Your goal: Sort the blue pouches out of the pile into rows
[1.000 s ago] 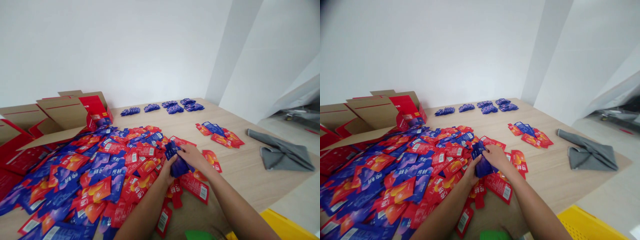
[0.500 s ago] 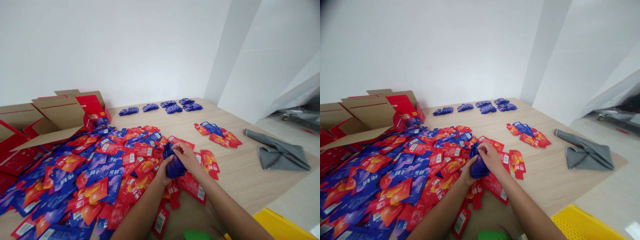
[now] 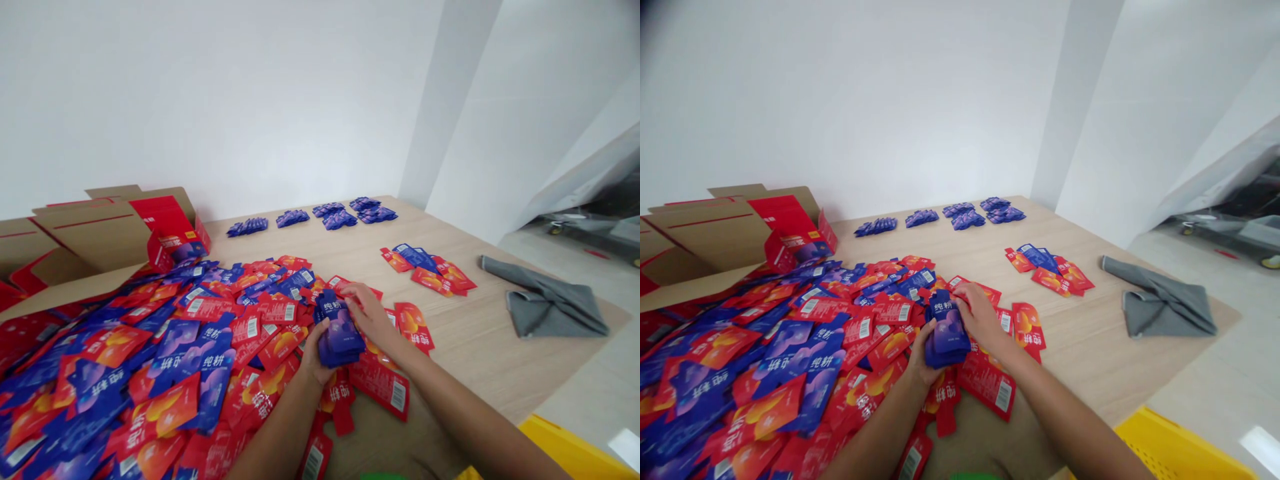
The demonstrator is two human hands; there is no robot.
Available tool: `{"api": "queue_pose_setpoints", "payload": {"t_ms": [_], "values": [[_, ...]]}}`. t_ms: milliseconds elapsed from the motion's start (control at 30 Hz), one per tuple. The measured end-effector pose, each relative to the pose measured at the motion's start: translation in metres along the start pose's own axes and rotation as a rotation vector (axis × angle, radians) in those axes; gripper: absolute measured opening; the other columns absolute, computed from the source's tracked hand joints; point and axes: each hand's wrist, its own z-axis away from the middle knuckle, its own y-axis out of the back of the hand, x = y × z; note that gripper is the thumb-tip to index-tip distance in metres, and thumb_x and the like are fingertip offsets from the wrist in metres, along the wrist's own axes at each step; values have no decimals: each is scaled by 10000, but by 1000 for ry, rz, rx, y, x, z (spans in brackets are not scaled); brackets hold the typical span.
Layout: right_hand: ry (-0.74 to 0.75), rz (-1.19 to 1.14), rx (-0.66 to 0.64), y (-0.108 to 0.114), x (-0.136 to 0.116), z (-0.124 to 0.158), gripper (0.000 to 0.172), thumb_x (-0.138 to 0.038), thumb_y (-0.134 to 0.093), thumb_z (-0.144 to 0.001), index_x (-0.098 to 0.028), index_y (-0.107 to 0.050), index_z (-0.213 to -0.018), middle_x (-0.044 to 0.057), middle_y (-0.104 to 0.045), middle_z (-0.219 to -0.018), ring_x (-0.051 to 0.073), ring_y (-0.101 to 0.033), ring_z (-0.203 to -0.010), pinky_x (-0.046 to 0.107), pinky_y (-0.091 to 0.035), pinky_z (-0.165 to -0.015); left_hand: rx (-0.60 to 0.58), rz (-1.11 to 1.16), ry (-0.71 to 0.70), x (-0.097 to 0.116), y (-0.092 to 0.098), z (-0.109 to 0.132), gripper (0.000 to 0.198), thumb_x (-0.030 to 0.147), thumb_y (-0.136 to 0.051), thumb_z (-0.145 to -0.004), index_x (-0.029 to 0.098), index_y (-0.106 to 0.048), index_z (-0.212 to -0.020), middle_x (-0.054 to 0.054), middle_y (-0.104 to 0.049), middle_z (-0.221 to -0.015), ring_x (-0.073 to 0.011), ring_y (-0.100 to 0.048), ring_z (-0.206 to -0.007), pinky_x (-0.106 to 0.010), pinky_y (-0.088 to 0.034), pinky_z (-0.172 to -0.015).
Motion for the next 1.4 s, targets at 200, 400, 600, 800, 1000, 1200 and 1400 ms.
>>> {"api": "queue_pose_setpoints", "payload": {"t_ms": [200,400,600,800,1000,1200,1400], "values": [[-424,572,128,64,113,-52,324,-184,-437,-814,-97,-566,-1098,205,-593,-1151,301,-511,-1134,445,-376,-976,40,-1,-1,0,-3,1,258,287,-634,-775,74,-653,-921,-102,-729,-803,-209,-693,-733,-349,-533,-796],[-734,800,154,111,173,-74,411,-168,-528,-761,42,-549,-1113,354,-544,-1143,403,-484,-1152,496,-342,-940,24,-28,19,-3,6,-4,288,314,-656,-764,77,-661,-928,-117,-732,-841,-222,-692,-763,-358,-519,-809],[-900,794,64,118,189,-86,368,-222,-608,-740,-73,-610,-1076,270,-630,-1064,367,-573,-1067,428,-422,-839,24,3,35,-5,11,-7,307,327,-650,-766,54,-670,-904,-133,-730,-835,-225,-687,-762,-361,-502,-825],[-837,713,141,122,160,-82,464,-190,-348,-878,-52,-434,-1313,247,-650,-1057,304,-635,-969,381,-459,-765,-23,25,13,-5,9,-7,264,312,-648,-773,81,-668,-901,-103,-732,-819,-210,-688,-760,-344,-492,-842],[-552,-76,233,120,90,-71,337,-238,-352,-812,-154,-623,-995,119,-698,-919,226,-647,-864,343,-493,-779,-12,37,16,-4,5,-6,274,300,-645,-771,70,-652,-920,-101,-727,-806,-212,-688,-760,-351,-497,-841],[-260,-59,-75,109,-14,-43,235,-379,-591,-747,-222,-647,-914,23,-675,-721,191,-612,-714,293,-458,-666,-17,33,14,-3,-1,-3,307,308,-601,-809,60,-639,-986,-112,-728,-837,-206,-688,-777,-344,-505,-839],[-284,-108,-201,109,-75,-36,415,-547,-631,-726,-213,-489,-525,-56,-396,-437,85,-313,-414,239,-221,-437,-9,-30,2,-3,-4,0,237,318,-631,-788,98,-667,-869,-96,-721,-778,-207,-677,-691,-333,-512,-781]]}}
